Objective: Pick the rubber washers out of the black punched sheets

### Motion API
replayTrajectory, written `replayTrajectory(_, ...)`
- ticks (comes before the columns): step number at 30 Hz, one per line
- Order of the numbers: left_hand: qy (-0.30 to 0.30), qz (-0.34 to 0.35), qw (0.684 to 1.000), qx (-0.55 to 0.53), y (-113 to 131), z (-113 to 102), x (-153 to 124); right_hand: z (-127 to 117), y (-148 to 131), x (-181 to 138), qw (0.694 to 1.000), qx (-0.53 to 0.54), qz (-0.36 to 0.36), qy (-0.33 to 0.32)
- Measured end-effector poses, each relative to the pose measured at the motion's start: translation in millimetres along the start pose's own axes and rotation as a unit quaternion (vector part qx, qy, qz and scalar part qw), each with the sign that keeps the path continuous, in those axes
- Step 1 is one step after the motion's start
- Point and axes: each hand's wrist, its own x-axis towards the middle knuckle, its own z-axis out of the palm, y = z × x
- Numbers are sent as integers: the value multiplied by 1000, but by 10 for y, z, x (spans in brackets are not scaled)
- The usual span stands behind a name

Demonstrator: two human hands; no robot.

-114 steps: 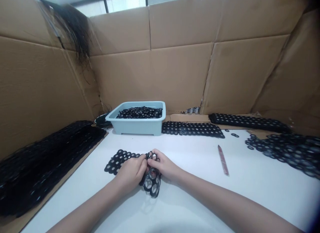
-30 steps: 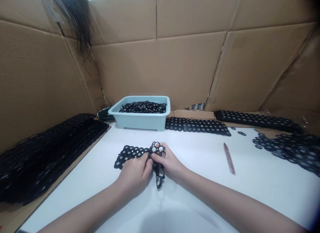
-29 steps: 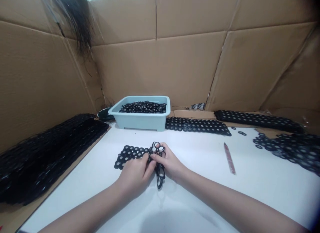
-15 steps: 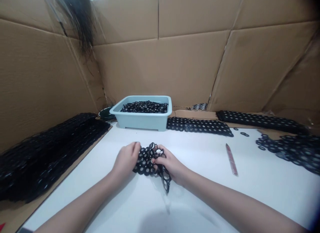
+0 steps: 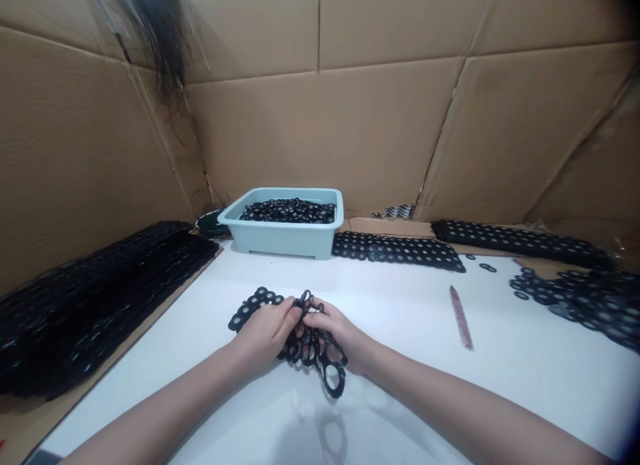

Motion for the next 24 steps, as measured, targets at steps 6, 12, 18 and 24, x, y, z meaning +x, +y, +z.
replayTrajectory(6,-29,8,999,26,14,-39,-6,-53,-2,13,999,9,31,-39)
replayTrajectory(12,-52,10,998,-41,7,-28,1,-108,32,60,998,-25,7,-54)
replayTrajectory(18,-1,-17,985,-170,-37,-52,75,-115,36,91,998,-44,-35,-42)
replayTrajectory(24,289,-144,935,-143,-218,-254,136,-14,52,20,995,-82,-1,-57)
